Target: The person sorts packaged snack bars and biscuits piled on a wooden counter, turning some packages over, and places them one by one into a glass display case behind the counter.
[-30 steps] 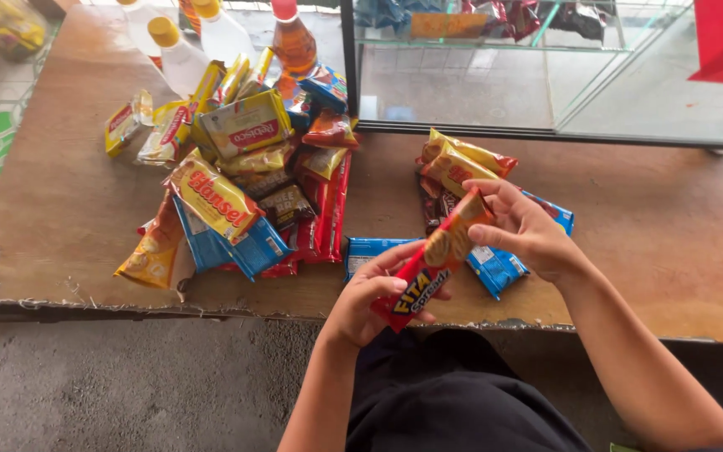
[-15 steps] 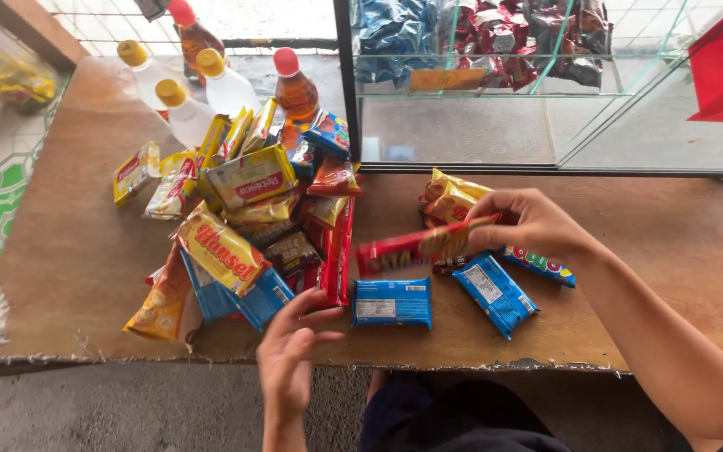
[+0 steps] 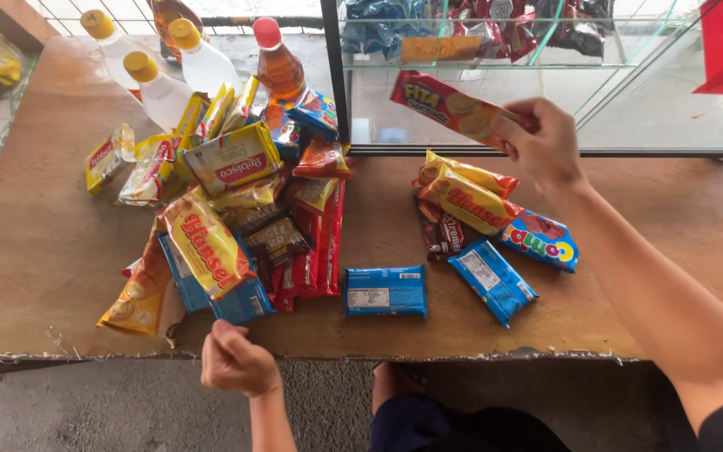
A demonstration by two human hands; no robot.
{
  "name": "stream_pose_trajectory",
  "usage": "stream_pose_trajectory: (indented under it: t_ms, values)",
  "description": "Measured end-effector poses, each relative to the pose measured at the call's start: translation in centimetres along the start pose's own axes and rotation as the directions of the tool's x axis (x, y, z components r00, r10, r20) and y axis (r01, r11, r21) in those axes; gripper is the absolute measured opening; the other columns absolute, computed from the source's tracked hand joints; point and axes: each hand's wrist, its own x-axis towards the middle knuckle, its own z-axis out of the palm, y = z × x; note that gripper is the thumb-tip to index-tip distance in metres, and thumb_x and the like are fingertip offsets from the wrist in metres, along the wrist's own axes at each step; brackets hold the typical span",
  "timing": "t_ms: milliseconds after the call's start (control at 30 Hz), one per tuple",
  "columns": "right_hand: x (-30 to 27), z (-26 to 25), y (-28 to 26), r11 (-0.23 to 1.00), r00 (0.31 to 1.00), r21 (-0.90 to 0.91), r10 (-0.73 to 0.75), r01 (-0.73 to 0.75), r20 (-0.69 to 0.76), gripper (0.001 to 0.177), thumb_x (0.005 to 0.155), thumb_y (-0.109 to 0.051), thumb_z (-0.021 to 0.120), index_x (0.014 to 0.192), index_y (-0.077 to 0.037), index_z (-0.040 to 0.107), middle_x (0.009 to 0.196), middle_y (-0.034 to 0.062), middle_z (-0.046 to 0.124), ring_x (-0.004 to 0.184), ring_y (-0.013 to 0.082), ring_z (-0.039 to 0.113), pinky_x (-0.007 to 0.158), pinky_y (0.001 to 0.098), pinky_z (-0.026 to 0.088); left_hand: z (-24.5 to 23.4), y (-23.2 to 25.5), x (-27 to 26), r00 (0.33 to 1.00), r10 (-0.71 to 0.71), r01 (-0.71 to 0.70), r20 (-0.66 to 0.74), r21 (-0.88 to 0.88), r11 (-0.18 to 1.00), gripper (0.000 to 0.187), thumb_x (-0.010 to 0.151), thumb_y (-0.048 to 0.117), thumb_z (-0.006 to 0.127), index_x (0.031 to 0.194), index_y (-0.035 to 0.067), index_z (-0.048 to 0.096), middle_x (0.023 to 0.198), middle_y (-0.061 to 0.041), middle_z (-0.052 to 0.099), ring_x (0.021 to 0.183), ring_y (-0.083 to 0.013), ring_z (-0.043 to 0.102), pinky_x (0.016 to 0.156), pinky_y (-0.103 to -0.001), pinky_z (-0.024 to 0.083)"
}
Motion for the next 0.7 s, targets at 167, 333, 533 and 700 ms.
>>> stream_pose_trajectory:
  t_ms: [167,333,533,700]
  values:
    - [10.1,3.2,3.5,0.981,0.992,-0.144,-0.129,0.129,0.006,0.018,0.096,-0.012,0.079,0.107,-0.003,0.069,0.086,0.0062,0.068,0.062,0.0078,0.058,0.049,0.0234,0.046,0.2,1.0,-0.1,0.996,0.087,-0.084,-0.014,0.16,0.984,0.045,0.109,0.024,0.067,0.072,0.007,0.05,0.063,-0.005,0.052,0.053,-0.02,0.051,0.052,-0.036,0.041]
    - [17.2,5.1,7.3,0.97,0.992,-0.21,-0.123,0.122,0.005,0.01,0.098,-0.011,0.072,0.096,-0.004,0.065,0.08,0.005,0.065,0.06,0.01,0.056,0.049,0.0278,0.045,0.2,1.1,0.2,0.995,0.094,-0.087,-0.024,0.196,0.977,0.045,0.104,0.025,0.073,0.076,0.008,0.043,0.062,-0.003,0.049,0.049,-0.017,0.052,0.047,-0.032,0.042]
    - [23.5,5.6,13.9,0.952,0.99,-0.278,0.102,-0.125,-0.095,0.014,0.102,-0.018,0.064,0.097,-0.006,0.067,0.083,0.0043,0.065,0.063,0.0074,0.057,0.051,0.0285,0.045,0.2,0.4,-0.3,0.995,0.096,-0.092,-0.004,0.224,0.97,0.045,0.108,0.018,0.071,0.073,0.009,0.044,0.061,-0.002,0.051,0.048,-0.0156,0.048,0.05,-0.032,0.042]
    - [21.7,6.4,9.6,0.867,0.963,-0.419,0.237,-0.27,-0.129,0.019,0.1,-0.027,0.056,0.103,-0.01,0.063,0.08,-0.0008,0.06,0.052,0.0069,0.043,0.039,0.029,0.035,0.5,0.1,-0.6,0.996,0.087,-0.079,-0.021,0.247,0.966,0.044,0.107,0.015,0.072,0.073,0.008,0.044,0.062,-0.003,0.05,0.051,-0.018,0.05,0.052,-0.033,0.043]
